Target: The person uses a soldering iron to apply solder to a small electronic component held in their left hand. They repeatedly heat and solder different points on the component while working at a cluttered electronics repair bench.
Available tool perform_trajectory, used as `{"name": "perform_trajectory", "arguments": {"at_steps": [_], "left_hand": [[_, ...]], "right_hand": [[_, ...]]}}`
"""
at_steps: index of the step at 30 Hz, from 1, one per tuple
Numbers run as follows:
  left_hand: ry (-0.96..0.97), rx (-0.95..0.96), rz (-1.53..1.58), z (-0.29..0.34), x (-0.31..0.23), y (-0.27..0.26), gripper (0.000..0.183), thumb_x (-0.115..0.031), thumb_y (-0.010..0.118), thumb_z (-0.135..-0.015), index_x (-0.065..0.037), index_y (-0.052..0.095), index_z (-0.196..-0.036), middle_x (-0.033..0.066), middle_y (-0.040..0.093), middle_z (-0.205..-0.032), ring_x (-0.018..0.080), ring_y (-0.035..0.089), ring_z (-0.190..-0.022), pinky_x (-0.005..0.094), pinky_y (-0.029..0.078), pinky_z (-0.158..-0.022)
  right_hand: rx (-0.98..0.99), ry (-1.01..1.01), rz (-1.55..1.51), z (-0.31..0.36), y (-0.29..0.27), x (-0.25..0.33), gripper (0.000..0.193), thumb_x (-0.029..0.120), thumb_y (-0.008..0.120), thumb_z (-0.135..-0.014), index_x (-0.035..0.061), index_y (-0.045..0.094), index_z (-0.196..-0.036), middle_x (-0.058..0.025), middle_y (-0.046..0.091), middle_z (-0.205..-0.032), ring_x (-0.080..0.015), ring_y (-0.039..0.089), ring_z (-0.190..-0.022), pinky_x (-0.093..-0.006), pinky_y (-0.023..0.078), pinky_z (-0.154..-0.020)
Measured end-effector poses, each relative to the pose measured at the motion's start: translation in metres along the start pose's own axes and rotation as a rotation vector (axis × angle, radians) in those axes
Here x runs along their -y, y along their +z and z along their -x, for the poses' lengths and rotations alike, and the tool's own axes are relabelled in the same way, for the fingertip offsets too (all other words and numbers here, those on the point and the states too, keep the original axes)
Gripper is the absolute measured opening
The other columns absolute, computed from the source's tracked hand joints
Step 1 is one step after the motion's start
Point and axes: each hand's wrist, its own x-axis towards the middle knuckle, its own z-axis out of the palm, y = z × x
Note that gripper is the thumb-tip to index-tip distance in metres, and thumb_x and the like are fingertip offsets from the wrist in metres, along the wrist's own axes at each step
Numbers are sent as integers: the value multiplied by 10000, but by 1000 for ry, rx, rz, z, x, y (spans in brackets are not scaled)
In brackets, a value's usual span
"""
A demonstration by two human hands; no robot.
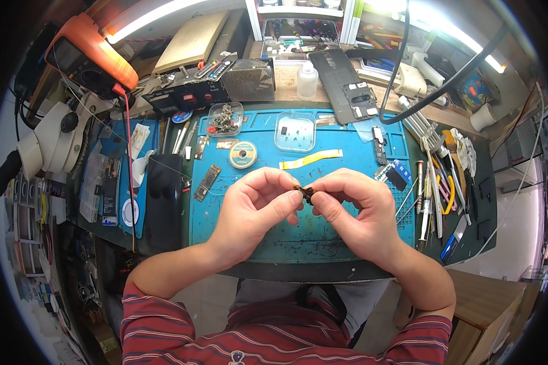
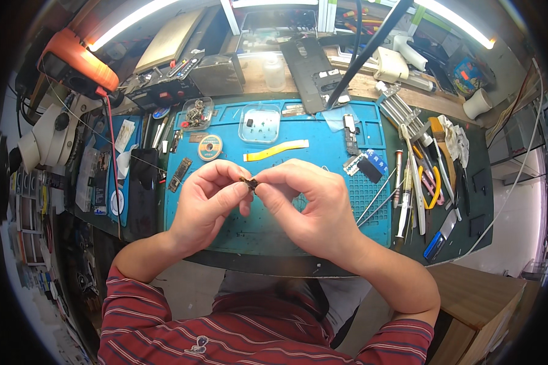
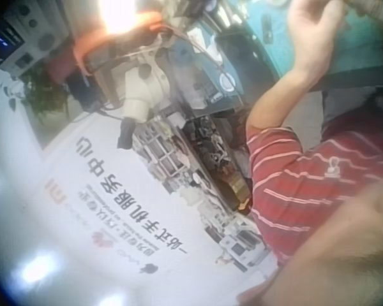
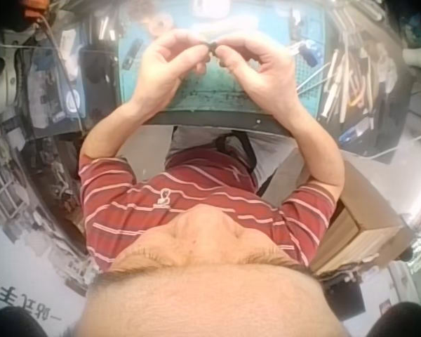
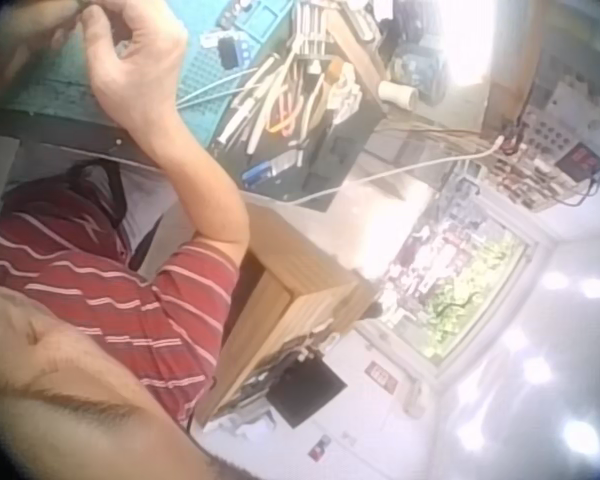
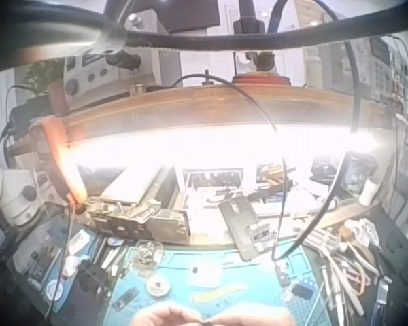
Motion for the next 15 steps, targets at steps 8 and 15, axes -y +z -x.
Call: {"name": "perform_trajectory", "arguments": {"at_steps": [8, 15], "left_hand": [[-32, 0, -20, 1, -2, 1, 154, -68, 665, -942, -20, 604, -1076, 56, 661, -1023, 125, 639, -931, 286, 538, -767], [35, 16, -47, 0, 2, 0, 136, -53, 654, -947, -27, 604, -1071, 56, 666, -1039, 122, 644, -943, 285, 548, -793]], "right_hand": [[24, -74, 47, -1, -4, 2, 95, 17, 693, -859, -24, 706, -943, -98, 692, -817, -141, 652, -670, -260, 497, -613], [17, -101, 49, -2, -2, 7, 109, 8, 707, -819, -3, 680, -924, -83, 672, -851, -148, 658, -678, -268, 504, -600]]}}
